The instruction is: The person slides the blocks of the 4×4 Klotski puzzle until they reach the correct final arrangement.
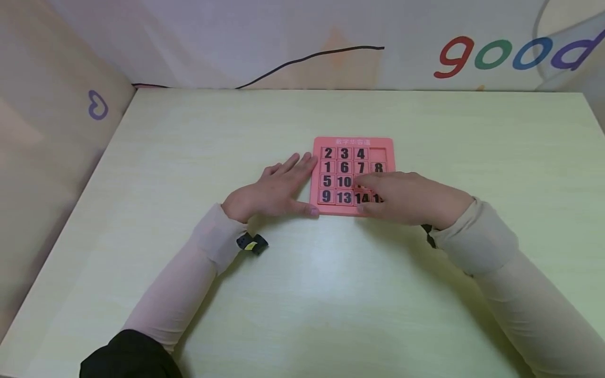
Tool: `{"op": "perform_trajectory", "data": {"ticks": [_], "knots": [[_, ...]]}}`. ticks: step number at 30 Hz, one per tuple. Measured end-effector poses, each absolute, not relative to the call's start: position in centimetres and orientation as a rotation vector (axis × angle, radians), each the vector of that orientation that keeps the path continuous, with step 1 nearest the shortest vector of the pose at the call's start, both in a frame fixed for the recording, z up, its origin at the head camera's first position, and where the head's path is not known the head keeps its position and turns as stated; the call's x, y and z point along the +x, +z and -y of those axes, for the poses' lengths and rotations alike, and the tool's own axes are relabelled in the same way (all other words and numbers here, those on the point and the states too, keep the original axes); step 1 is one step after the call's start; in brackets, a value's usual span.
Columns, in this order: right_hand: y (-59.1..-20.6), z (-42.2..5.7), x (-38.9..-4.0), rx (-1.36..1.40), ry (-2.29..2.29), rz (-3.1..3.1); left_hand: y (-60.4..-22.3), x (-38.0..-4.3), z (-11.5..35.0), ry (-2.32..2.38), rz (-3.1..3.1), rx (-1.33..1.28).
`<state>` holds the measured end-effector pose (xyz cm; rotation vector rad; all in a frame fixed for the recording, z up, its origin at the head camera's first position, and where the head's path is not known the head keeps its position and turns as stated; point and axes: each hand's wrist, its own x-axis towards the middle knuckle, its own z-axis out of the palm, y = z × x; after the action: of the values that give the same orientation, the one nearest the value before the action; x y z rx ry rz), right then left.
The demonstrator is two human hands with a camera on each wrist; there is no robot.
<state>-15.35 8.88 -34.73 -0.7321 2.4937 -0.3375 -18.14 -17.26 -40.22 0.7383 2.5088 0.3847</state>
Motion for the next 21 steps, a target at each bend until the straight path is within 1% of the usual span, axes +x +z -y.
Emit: {"op": "perform_trajectory", "data": {"ticks": [6,13,21], "knots": [[-35.9,-8.8,-15.7,-0.820,-0.338,-2.600,-40.3,-18.1,16.8,0.378,-2.496,0.739],[-37.3,-8.2,-16.6,-0.814,-0.301,-2.632,-40.5,-18.1,16.6,0.347,-2.495,0.763],[-37.0,-8.5,-17.7,-0.797,-0.296,-2.572,-40.2,-18.2,16.8,0.334,-2.515,0.739]]}}
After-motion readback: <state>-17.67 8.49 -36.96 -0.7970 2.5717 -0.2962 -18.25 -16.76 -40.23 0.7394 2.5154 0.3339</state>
